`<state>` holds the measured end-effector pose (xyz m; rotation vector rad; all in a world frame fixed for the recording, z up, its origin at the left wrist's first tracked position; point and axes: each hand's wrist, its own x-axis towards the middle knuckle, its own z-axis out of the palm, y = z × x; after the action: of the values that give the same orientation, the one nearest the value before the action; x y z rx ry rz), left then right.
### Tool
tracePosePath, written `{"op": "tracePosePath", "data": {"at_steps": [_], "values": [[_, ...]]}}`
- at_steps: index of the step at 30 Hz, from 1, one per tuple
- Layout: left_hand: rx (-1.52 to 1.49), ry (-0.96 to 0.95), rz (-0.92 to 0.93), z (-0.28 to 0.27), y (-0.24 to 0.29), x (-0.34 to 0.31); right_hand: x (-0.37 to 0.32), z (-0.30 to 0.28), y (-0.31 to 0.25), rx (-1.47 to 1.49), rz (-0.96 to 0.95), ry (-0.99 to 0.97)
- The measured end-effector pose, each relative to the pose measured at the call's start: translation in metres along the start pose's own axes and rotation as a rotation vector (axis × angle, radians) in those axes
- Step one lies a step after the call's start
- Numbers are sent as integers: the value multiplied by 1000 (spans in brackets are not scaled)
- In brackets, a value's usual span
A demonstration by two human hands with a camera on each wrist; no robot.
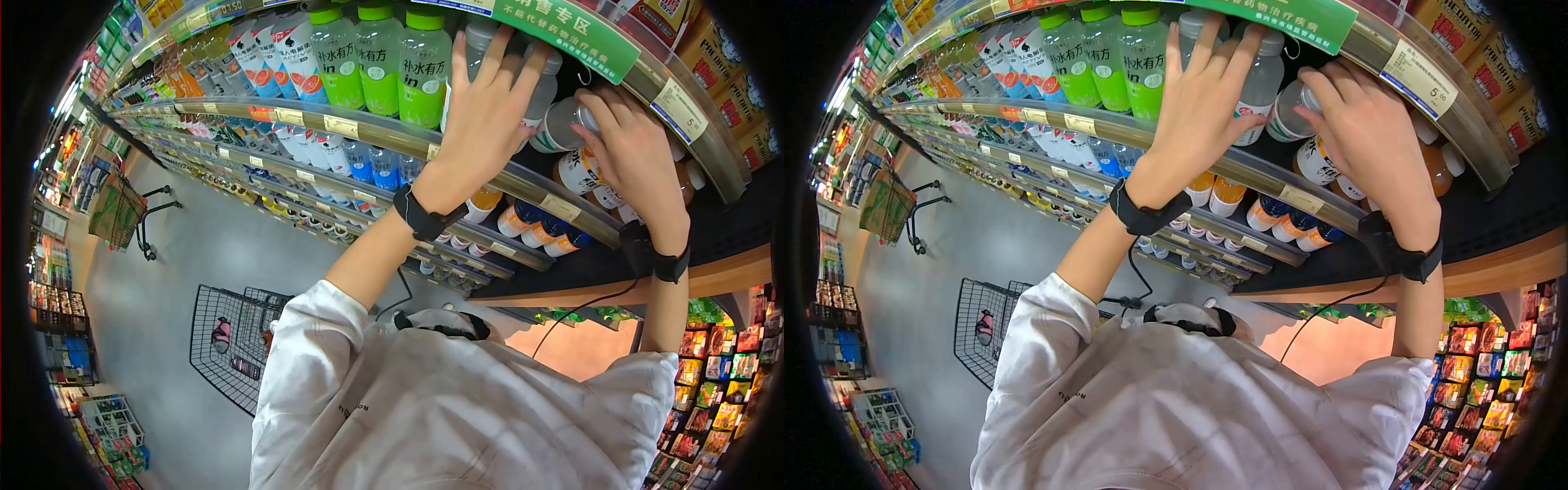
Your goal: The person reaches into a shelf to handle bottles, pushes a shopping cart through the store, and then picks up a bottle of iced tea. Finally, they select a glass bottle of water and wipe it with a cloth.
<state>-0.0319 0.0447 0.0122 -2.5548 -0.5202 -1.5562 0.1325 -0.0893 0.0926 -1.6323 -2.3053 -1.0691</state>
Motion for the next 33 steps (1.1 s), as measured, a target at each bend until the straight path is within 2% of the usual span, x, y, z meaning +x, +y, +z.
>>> {"op": "tracePosePath", "data": {"at_steps": [5,10,11,14,20,24,26,30,33], "values": [[-62,16,37,-6,-7,1,0,1,3,79,10,-9],[16,-38,38,1,-9,0,3,-8,0,124,55,-100],[28,-47,37,1,-10,-1,2,-5,1,126,40,-46],[22,-22,41,0,-10,0,3,-8,-1,162,117,-128],[6,-33,32,2,-10,0,5,-9,-1,178,179,-149],[31,-59,25,-3,-9,1,3,-5,2,235,149,-115],[57,-65,-12,-8,-21,2,2,-7,3,249,188,-171],[17,-61,-4,6,-10,-1,-2,-7,3,273,160,-136],[69,-30,18,-1,-9,0,-5,-10,4,263,210,-238]]}}
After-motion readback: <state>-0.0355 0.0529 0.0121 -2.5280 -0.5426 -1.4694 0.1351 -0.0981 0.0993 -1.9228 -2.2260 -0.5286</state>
